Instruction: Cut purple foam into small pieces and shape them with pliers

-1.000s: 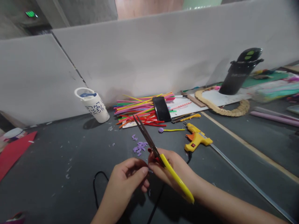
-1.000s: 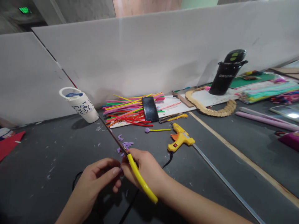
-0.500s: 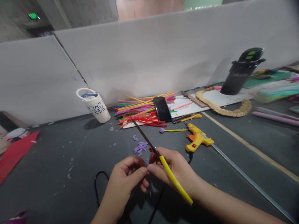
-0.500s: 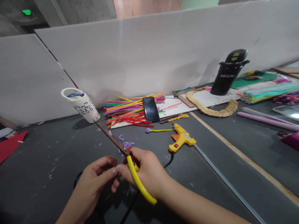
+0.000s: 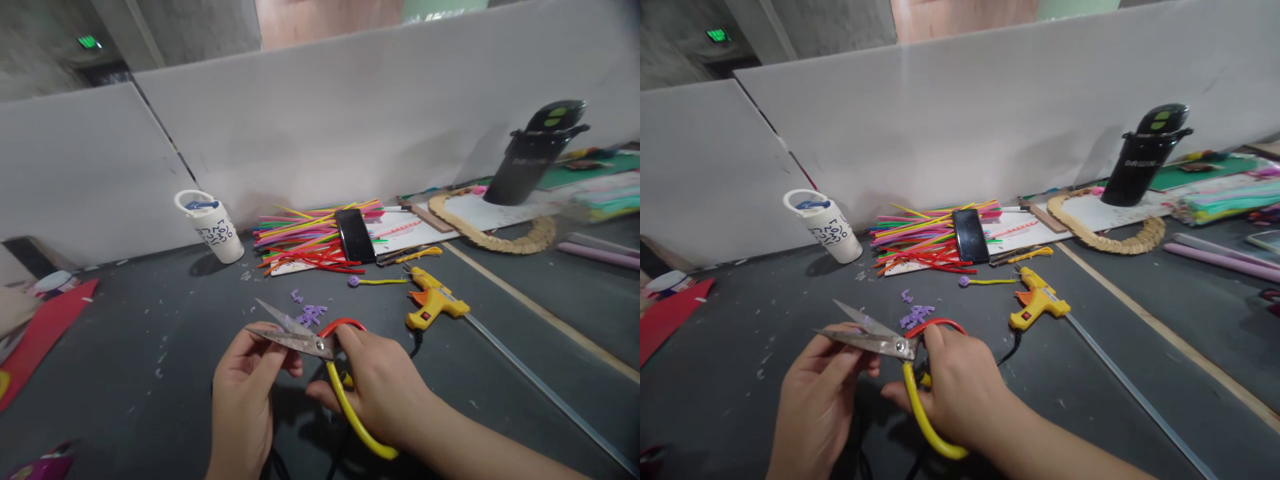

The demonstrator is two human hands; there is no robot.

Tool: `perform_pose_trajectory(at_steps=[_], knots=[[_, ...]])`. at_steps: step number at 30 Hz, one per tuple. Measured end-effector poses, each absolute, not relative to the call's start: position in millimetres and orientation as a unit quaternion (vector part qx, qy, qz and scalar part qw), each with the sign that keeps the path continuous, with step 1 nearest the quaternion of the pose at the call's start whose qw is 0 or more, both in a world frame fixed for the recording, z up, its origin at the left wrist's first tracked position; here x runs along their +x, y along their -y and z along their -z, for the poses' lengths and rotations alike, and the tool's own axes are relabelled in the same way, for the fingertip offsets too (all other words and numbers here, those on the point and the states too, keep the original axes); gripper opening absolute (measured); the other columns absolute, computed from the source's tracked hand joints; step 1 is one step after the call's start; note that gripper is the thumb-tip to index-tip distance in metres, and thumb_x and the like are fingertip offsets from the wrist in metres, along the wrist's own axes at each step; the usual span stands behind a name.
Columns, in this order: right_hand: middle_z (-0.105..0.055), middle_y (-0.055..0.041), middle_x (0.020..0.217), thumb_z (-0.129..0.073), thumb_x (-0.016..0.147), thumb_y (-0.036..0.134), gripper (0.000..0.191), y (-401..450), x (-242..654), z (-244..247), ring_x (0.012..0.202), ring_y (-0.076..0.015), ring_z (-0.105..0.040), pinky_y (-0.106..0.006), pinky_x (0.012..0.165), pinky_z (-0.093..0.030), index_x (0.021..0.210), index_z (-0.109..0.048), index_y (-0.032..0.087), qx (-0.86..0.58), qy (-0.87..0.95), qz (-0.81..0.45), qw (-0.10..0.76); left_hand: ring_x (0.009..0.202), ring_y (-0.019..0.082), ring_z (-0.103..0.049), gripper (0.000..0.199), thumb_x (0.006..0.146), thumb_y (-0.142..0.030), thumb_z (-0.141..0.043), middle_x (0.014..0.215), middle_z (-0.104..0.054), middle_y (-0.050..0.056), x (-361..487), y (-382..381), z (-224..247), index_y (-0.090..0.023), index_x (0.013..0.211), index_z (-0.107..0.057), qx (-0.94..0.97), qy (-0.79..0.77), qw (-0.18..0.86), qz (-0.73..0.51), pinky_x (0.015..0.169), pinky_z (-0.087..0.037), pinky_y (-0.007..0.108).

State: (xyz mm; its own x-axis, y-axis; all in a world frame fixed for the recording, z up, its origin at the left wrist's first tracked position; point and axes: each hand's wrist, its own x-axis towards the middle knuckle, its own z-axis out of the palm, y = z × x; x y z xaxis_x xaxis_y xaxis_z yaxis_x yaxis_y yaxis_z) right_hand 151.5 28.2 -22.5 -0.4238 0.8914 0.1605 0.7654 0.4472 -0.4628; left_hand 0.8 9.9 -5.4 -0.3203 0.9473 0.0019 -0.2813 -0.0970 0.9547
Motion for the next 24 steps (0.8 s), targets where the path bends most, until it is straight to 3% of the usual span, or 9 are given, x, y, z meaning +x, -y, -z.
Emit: perform_pose_trajectory(at_steps=[14,24], knots=[[-0.061,-0.0036,0.069,-0.053,0.076,0.061,0.044,-25.1,147.7,29.7,0.058,-0.0224,-0.06,-0.027,0.049,-0.03,0.087,-0.049,0.018,-0.488,0.836,-0.127,0.217,0.052,0.007,-0.057,0.005,0.071,-0.018,-0.068,0.063,-0.064,-0.005,3.1,-5.3,11.8,-0.019,0.075,-0.064,0.344,-0.504,0.437,-0.661,0.051,-0.048,0.016],[-0.062,-0.005,0.069,-0.051,0.078,0.058,0.041,-24.4,145.0,30.3,0.059,-0.0241,-0.061,-0.028,0.049,-0.03,0.086,-0.049,0.018,-0.503,0.833,-0.138,0.182,0.051,0.007,-0.057,0.007,0.07,-0.02,-0.068,0.062,-0.063,-0.005,2.5,-4.7,14.0,-0.018,0.073,-0.063,0.332,-0.524,0.44,-0.649,0.051,-0.048,0.016]])
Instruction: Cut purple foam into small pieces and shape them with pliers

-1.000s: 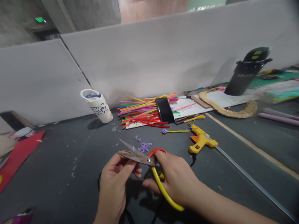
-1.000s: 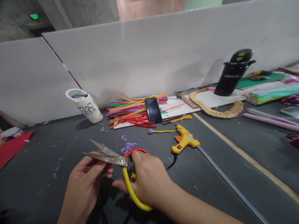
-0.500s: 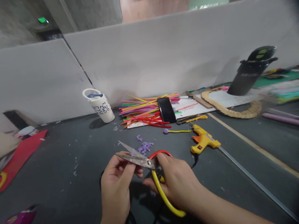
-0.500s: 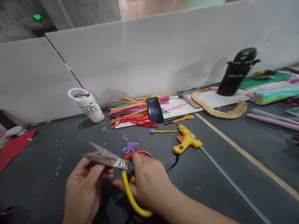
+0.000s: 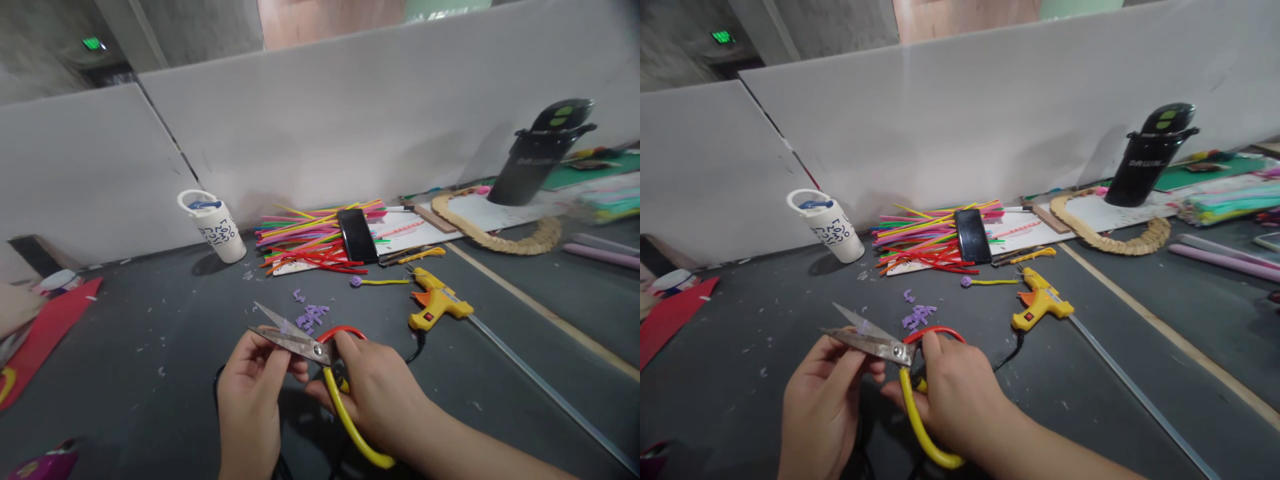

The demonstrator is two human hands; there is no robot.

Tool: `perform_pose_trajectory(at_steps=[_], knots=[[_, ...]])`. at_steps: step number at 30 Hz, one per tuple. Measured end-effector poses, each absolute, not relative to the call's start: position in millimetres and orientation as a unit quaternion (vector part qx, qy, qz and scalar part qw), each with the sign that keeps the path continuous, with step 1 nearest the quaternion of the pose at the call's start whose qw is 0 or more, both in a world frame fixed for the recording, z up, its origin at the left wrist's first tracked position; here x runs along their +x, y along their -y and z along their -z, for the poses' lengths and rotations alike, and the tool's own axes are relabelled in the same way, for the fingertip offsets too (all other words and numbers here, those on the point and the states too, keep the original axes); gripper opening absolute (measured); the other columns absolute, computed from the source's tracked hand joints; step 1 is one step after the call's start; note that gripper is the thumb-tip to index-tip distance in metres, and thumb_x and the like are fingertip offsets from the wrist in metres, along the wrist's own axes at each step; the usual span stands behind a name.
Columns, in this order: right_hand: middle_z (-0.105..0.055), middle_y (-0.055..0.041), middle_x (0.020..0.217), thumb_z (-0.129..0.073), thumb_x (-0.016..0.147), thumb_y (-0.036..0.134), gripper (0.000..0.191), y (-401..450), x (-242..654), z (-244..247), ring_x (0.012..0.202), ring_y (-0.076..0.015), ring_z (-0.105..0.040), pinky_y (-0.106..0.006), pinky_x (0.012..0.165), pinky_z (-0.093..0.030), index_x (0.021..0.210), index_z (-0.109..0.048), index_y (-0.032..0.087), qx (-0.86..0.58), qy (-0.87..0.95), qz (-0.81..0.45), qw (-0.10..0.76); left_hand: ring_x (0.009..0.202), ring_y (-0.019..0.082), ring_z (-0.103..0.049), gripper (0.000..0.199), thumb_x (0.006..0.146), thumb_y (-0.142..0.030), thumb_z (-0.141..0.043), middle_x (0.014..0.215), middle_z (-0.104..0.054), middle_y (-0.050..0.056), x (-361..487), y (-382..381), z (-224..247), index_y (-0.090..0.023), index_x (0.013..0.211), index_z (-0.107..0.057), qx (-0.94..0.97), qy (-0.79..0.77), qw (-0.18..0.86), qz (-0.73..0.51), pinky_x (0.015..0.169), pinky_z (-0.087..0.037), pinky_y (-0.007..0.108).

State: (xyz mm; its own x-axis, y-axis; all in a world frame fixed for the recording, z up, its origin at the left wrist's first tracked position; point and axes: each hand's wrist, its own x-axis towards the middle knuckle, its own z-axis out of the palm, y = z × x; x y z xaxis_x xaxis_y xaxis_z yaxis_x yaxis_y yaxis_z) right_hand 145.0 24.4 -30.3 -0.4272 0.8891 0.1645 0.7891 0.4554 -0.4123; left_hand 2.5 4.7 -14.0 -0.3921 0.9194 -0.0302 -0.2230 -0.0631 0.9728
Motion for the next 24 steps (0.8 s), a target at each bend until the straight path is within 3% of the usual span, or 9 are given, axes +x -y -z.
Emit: perform_pose_trajectory(at_steps=[24], knots=[[-0.063,-0.0045,0.064,-0.051,0.078,0.058,0.04,-23.5,143.6,30.6,0.055,-0.0231,-0.061,-0.027,0.047,-0.024,0.079,-0.05,0.018,-0.518,0.829,-0.121,0.174,0.052,0.008,-0.056,0.002,0.073,-0.015,-0.064,0.062,-0.062,-0.004,-0.7,-5.9,11.4,-0.017,0.074,-0.063,0.361,-0.517,0.444,-0.636,0.05,-0.048,0.017]])
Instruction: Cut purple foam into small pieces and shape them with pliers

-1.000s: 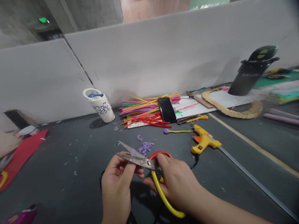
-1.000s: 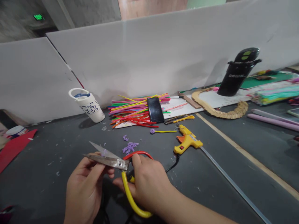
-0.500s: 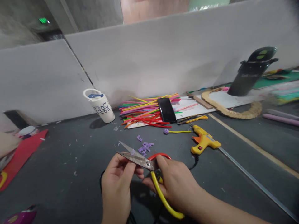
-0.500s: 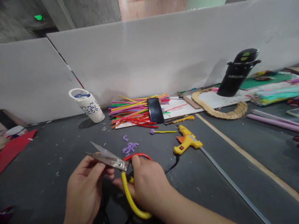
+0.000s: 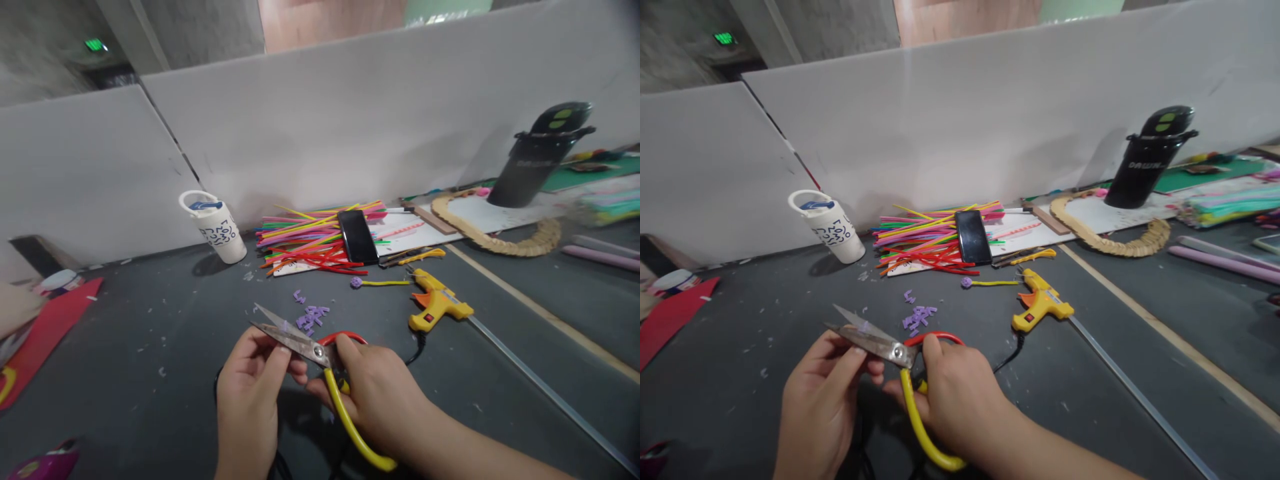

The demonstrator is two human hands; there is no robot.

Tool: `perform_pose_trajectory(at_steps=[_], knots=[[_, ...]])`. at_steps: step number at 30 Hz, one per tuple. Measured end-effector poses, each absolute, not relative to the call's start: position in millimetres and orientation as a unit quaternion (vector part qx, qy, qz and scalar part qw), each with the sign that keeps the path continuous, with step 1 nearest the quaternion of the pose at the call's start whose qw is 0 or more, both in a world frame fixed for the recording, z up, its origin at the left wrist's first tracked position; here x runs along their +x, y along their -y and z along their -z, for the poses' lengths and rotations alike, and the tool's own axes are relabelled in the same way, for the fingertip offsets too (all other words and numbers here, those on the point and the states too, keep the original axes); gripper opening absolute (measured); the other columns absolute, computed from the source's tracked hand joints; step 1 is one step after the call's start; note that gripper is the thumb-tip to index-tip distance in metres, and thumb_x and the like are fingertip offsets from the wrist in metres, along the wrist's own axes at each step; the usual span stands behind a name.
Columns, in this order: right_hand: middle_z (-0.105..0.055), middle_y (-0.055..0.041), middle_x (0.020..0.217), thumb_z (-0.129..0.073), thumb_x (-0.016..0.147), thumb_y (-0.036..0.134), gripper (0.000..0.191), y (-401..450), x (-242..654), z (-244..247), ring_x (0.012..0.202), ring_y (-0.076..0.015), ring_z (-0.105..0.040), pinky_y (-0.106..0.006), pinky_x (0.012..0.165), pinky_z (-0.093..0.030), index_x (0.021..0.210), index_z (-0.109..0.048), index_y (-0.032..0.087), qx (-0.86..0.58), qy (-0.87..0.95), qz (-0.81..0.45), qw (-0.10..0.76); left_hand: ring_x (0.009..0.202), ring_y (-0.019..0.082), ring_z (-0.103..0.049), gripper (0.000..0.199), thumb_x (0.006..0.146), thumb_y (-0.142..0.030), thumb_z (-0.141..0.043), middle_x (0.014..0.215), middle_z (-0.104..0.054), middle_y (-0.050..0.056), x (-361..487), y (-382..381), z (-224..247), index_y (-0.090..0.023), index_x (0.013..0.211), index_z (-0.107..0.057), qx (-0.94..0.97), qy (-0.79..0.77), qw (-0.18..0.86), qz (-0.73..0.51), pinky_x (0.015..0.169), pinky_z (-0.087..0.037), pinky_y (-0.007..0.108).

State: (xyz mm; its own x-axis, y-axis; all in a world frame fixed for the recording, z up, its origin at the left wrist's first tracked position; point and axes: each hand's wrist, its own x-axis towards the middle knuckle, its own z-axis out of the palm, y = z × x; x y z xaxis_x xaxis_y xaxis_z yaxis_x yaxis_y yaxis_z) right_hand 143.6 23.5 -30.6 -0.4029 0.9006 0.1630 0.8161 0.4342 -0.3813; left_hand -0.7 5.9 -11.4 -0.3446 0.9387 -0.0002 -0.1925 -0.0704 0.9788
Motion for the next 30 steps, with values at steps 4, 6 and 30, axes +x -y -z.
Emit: perform_pose_trajectory(at_steps=[4,6,30], knots=[[-0.063,-0.0043,0.063,-0.047,0.081,0.056,0.038,-26.0,145.6,27.5,0.054,-0.0203,-0.059,-0.027,0.047,-0.024,0.074,-0.049,0.019,-0.51,0.833,-0.134,0.169,0.053,0.008,-0.057,0.002,0.074,-0.016,-0.063,0.063,-0.063,-0.003,-2.2,-4.8,9.4,-0.017,0.076,-0.062,0.37,-0.519,0.443,-0.631,0.052,-0.048,0.018],[-0.061,-0.0026,0.061,-0.046,0.083,0.051,0.034,-28.6,147.4,25.9,0.053,-0.0183,-0.057,-0.026,0.048,-0.024,0.071,-0.048,0.02,-0.508,0.829,-0.155,0.175,0.053,0.008,-0.057,0.002,0.075,-0.017,-0.063,0.062,-0.062,-0.004,-1.6,-4.8,7.8,-0.018,0.075,-0.061,0.369,-0.517,0.449,-0.629,0.052,-0.048,0.018],[-0.044,0.0059,0.056,-0.049,0.07,0.013,0.009,-40.2,155.7,2.2,0.053,-0.008,-0.04,-0.017,0.049,-0.035,0.063,-0.047,0.018,-0.439,0.657,-0.513,0.337,0.054,0.014,-0.054,0.01,0.072,-0.014,-0.057,0.059,-0.058,-0.002,8.0,-5.1,7.5,-0.02,0.064,-0.058,0.618,-0.577,0.358,-0.395,0.053,-0.042,0.023]])
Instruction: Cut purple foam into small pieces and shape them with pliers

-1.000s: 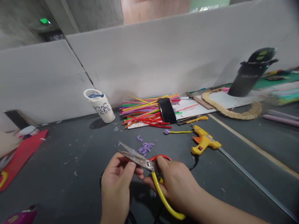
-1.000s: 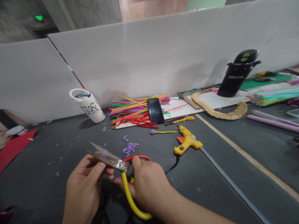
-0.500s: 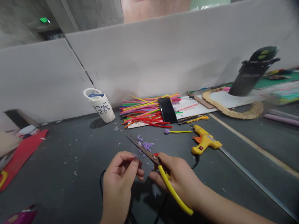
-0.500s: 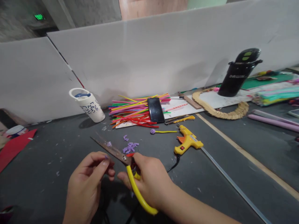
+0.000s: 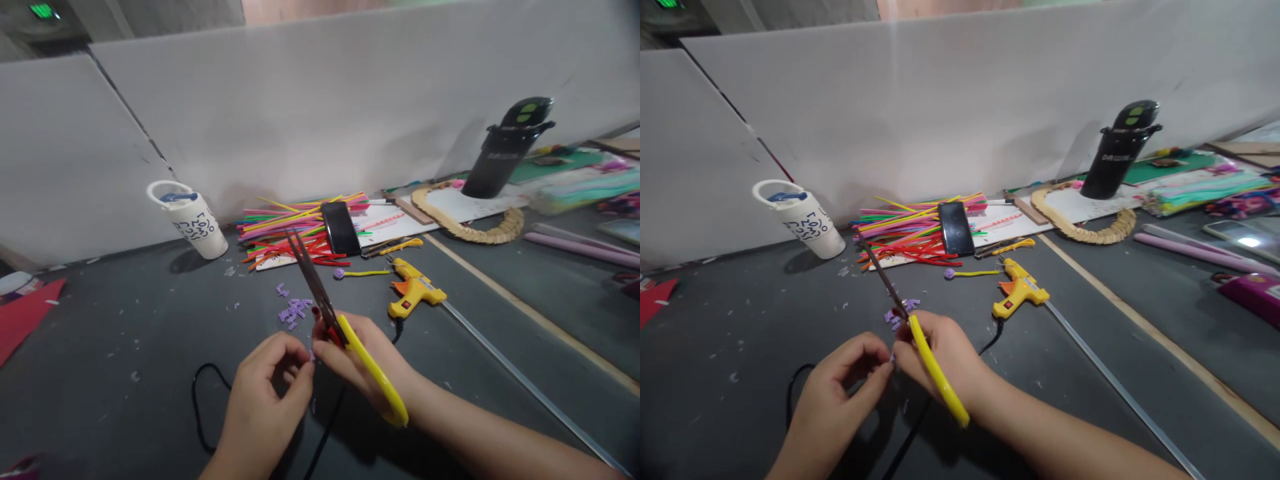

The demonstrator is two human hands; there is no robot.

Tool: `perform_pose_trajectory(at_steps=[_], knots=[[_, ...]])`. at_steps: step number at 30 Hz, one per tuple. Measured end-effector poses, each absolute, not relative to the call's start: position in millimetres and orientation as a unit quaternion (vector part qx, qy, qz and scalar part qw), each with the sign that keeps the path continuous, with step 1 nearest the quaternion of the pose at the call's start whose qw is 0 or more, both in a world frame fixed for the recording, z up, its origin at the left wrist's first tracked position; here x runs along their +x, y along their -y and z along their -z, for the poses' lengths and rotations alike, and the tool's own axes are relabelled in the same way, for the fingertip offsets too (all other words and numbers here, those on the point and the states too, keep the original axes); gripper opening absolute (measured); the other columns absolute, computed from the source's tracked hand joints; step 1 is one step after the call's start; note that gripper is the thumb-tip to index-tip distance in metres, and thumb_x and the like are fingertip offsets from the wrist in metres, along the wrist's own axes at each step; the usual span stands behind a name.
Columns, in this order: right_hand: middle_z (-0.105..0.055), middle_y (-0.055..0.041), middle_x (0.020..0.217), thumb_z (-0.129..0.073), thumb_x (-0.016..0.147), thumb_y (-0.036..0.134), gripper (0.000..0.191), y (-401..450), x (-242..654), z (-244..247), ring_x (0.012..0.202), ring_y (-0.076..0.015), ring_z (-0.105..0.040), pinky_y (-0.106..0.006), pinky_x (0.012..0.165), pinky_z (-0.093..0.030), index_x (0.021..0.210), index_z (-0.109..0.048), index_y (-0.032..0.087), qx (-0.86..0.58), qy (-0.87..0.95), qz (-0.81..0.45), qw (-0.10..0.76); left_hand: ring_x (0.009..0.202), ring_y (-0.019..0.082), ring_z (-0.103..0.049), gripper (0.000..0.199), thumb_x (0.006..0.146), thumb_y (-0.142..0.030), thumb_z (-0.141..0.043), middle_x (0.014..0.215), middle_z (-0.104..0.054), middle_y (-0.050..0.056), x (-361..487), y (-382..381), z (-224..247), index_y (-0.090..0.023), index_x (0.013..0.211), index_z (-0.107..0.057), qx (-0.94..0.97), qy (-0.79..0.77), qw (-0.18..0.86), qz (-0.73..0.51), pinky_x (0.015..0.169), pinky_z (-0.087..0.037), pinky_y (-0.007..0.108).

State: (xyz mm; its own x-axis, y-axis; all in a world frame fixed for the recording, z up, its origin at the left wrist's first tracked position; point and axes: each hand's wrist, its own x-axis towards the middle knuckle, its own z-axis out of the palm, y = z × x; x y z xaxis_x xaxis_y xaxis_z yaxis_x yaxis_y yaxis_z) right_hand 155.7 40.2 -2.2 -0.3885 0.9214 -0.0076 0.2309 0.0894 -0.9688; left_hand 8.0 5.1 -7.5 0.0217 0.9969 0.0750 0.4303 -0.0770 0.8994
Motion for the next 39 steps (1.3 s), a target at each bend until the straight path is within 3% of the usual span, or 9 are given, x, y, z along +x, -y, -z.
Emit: perform_pose_trajectory(at_steps=[5,10,20,24,27,33,39], knots=[[-0.047,0.0052,0.057,-0.048,0.073,0.015,0.008,-42.4,159.2,-0.8,0.053,-0.0083,-0.042,-0.018,0.05,-0.036,0.066,-0.048,0.018,-0.398,0.67,-0.539,0.319,0.045,0.011,-0.053,0.014,0.077,-0.026,-0.057,0.052,-0.06,0.0,4.0,-9.3,7.3,-0.016,0.07,-0.063,0.458,-0.529,0.589,-0.404,0.046,-0.043,0.022],[-0.047,0.0059,0.056,-0.049,0.073,0.015,0.006,-42.3,159.5,2.9,0.052,-0.0078,-0.041,-0.018,0.049,-0.036,0.067,-0.047,0.018,-0.403,0.67,-0.543,0.307,0.043,0.009,-0.054,0.012,0.074,-0.023,-0.063,0.058,-0.063,0.002,6.2,-10.5,9.2,-0.013,0.067,-0.063,0.392,-0.491,0.674,-0.389,0.041,-0.042,0.019],[-0.041,0.0077,0.052,-0.047,0.08,0.028,0.013,-41.6,157.7,6.5,0.044,-0.0064,-0.037,-0.018,0.043,-0.033,0.071,-0.048,0.018,-0.415,0.633,-0.553,0.348,0.044,0.009,-0.053,0.009,0.072,-0.02,-0.065,0.054,-0.062,0.0,8.8,-7.9,7.2,-0.015,0.064,-0.062,0.411,-0.514,0.611,-0.439,0.044,-0.043,0.02],[-0.048,0.0064,0.057,-0.052,0.071,0.015,0.006,-40.9,155.9,8.0,0.05,-0.0067,-0.043,-0.017,0.047,-0.036,0.067,-0.05,0.018,-0.419,0.645,-0.545,0.334,0.044,0.009,-0.053,0.008,0.072,-0.019,-0.064,0.051,-0.061,-0.001,7.4,-7.6,5.9,-0.016,0.064,-0.063,0.417,-0.523,0.584,-0.46,0.046,-0.043,0.02],[-0.052,0.0059,0.059,-0.049,0.066,0.007,0.011,-39.7,154.9,7.0,0.054,-0.0076,-0.048,-0.017,0.051,-0.038,0.068,-0.05,0.018,-0.408,0.642,-0.549,0.346,0.047,0.009,-0.055,0.006,0.071,-0.019,-0.066,0.058,-0.063,-0.001,5.0,-8.2,6.2,-0.016,0.066,-0.064,0.411,-0.524,0.575,-0.475,0.046,-0.044,0.019],[-0.054,0.0041,0.06,-0.05,0.072,0.014,0.006,-39.7,155.6,3.3,0.057,-0.0091,-0.051,-0.019,0.054,-0.041,0.068,-0.052,0.018,-0.413,0.645,-0.527,0.369,0.048,0.01,-0.056,0.008,0.073,-0.02,-0.064,0.053,-0.062,-0.002,7.0,-8.3,8.9,-0.017,0.066,-0.065,0.448,-0.526,0.569,-0.446,0.049,-0.045,0.019],[-0.05,0.0062,0.058,-0.049,0.069,0.011,0.008,-37.4,156.5,11.4,0.054,-0.0083,-0.048,-0.018,0.05,-0.038,0.066,-0.049,0.019,-0.411,0.662,-0.505,0.371,0.048,0.011,-0.057,0.009,0.072,-0.02,-0.063,0.052,-0.06,-0.001,9.0,-7.1,7.6,-0.017,0.064,-0.063,0.479,-0.54,0.546,-0.426,0.05,-0.045,0.021]])
